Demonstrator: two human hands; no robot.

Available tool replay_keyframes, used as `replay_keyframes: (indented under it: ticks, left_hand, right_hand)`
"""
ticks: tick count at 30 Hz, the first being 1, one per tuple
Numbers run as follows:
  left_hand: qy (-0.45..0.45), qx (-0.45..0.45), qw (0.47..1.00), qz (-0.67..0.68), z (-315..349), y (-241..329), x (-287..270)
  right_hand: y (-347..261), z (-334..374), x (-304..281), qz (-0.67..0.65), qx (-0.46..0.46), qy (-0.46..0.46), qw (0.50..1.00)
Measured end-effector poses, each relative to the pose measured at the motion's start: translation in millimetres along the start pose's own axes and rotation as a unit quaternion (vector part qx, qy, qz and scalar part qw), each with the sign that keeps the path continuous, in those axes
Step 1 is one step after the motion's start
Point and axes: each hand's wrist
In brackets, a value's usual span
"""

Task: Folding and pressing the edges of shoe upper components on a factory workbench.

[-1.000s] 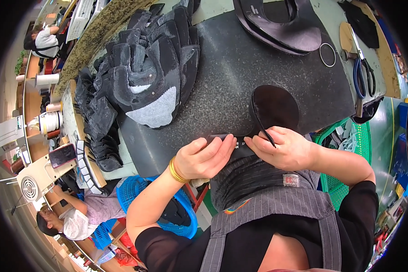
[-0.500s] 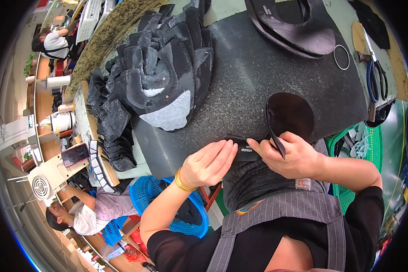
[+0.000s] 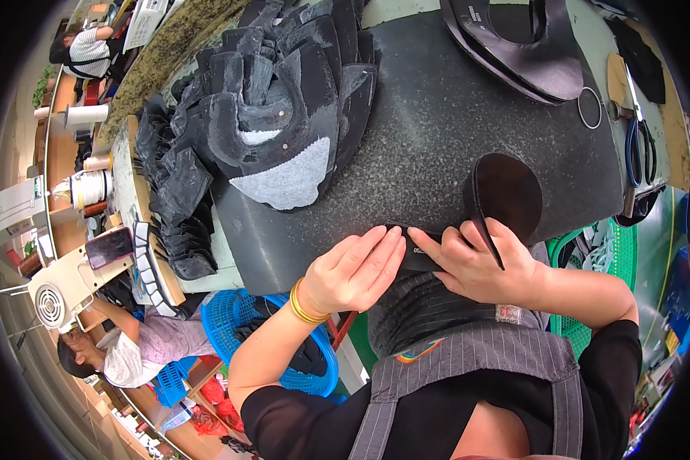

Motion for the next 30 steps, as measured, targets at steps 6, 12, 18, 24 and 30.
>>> replay_keyframes:
  ticks: [6, 12, 18, 24, 30]
  left_hand:
    - [0.003, -0.016, 0.999, 0.027, -3, 3, -1]
    - [-0.055, -0.101, 0.992, 0.044, -8, 28, -11]
    - [0.041, -0.254, 0.955, 0.148, -23, 79, 25]
    - [0.027, -0.286, 0.956, 0.064, -31, 100, 34]
    - [0.035, -0.252, 0.966, 0.042, -19, 108, 61]
  right_hand:
    - [0, 1, -3, 0.012, 0.019, 0.004, 1.0]
    - [32, 18, -4, -0.13, -0.044, 0.009, 0.99]
    - [25, 29, 7, -0.197, -0.021, 0.061, 0.978]
    - [22, 47, 6, -0.224, -0.05, 0.034, 0.973]
    - [7, 69, 11, -0.111, -0.04, 0.0, 0.993]
Point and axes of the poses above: each hand's wrist, its own z-axis away from the middle knuckle, its own x-axis out of the palm, y = z × x, and after that the axes turned 7 degrees about z, right-handed
